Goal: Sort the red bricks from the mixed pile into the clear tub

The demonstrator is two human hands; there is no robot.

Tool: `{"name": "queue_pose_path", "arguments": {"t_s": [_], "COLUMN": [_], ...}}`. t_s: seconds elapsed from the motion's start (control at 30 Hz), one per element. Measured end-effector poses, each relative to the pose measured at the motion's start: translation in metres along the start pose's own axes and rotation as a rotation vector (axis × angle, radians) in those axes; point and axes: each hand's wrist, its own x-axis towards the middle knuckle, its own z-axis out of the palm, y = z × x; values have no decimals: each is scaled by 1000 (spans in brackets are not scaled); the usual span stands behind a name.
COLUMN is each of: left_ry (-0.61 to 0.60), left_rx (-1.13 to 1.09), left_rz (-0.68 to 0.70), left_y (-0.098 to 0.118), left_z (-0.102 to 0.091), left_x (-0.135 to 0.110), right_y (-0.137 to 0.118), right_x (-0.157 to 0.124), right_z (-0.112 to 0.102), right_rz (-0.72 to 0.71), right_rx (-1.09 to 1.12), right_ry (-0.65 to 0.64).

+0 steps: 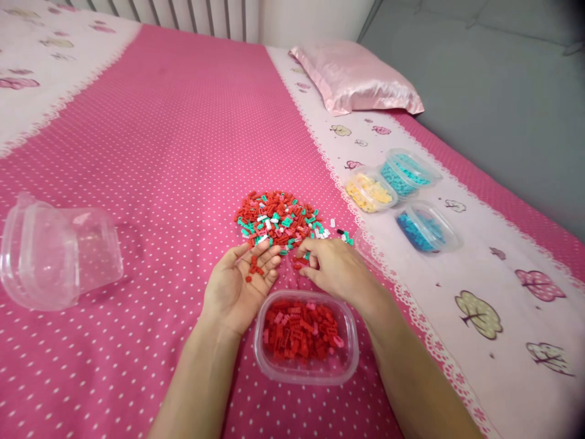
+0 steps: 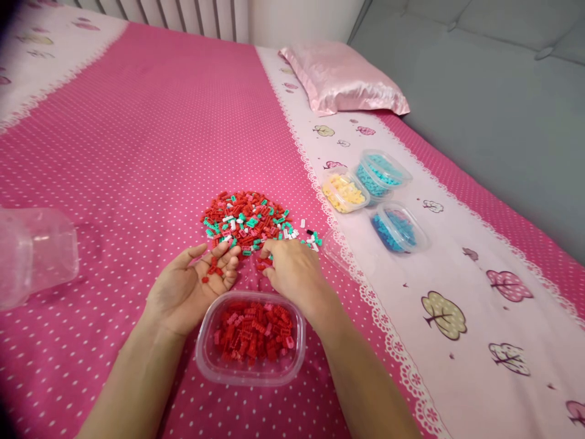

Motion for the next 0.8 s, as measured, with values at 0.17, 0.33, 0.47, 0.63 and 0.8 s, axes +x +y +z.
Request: {"name": "queue_pose_path", "arguments": {"t_s": [0.17, 0.33, 0.47, 0.63, 0.8], "left_ry": [-15, -10, -13, -6, -17], "left_rx": [3, 4, 4, 3, 3], "left_rz": [0, -1, -1, 3, 3], "left_y": [0, 0, -1, 0, 0], "left_z": [-1, 0, 0, 0, 0], "left_x": [0, -1, 0, -1, 0], "right_y": [-2, -5, -4, -3, -1], "right_x": [-1, 2, 5, 5, 5], "right_z": [-4, -1, 2, 2, 2], "right_rz": [-10, -21, -13, -27, -17], "right_rx": [41, 8, 2, 18, -5], "right_ry": [2, -35, -39, -37, -26]}}
